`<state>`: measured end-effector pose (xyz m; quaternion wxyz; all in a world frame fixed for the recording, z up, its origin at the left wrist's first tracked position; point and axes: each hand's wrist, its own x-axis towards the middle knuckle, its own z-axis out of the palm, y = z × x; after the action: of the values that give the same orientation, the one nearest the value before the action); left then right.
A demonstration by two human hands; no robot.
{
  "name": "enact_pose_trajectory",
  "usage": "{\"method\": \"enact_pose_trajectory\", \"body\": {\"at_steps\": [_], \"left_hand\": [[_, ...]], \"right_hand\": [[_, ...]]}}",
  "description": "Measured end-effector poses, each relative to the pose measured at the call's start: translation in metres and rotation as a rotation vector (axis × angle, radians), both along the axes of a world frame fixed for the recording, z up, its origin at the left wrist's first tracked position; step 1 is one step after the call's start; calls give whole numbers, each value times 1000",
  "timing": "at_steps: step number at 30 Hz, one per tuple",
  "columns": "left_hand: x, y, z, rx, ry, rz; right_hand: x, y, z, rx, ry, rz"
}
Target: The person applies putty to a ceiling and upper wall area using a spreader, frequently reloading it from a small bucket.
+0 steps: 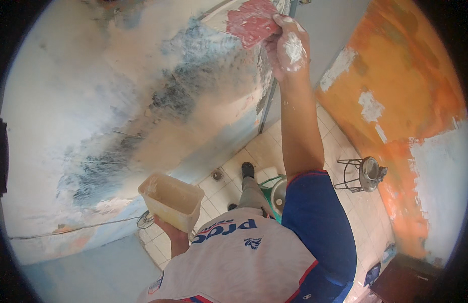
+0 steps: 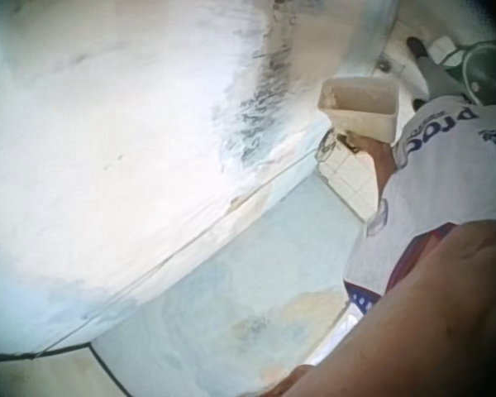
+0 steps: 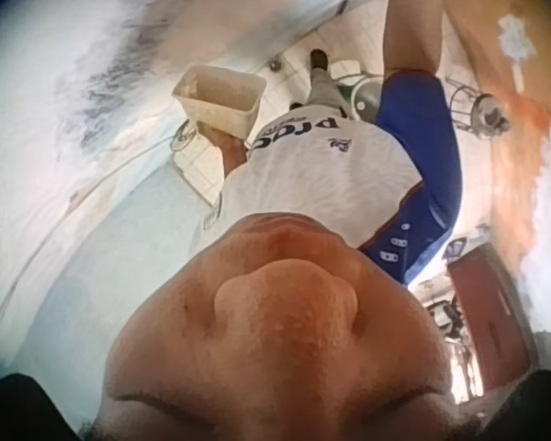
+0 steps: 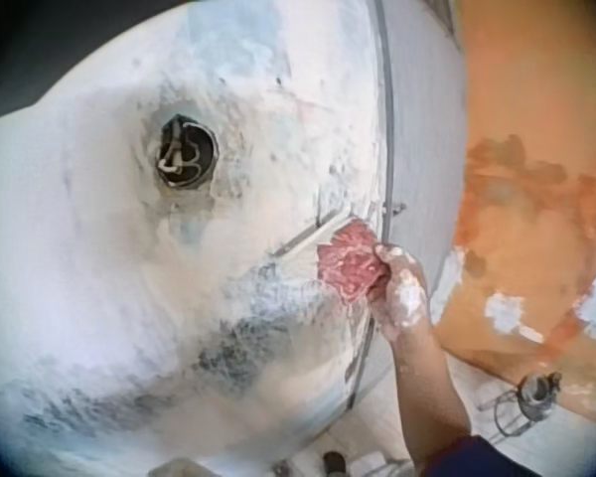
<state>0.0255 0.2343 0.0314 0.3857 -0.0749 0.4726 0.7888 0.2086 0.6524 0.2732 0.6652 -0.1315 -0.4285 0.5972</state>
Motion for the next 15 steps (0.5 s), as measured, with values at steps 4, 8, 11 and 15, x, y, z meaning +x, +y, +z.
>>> {"method": "enact_pose_trajectory", "body": {"at_steps": [4, 8, 11, 15], "left_hand": [[1, 0, -9, 13, -109, 7], [-1, -11, -21, 38, -126, 41], [2, -21, -9, -13, -82, 41], [-11, 3, -11, -3, -76, -51]], "right_hand": [[27, 0, -114, -142, -115, 24], [26, -13, -361, -455, -90, 228], [15, -10, -506, -714, -274, 287], [5, 72, -580, -572, -540, 9]]}}
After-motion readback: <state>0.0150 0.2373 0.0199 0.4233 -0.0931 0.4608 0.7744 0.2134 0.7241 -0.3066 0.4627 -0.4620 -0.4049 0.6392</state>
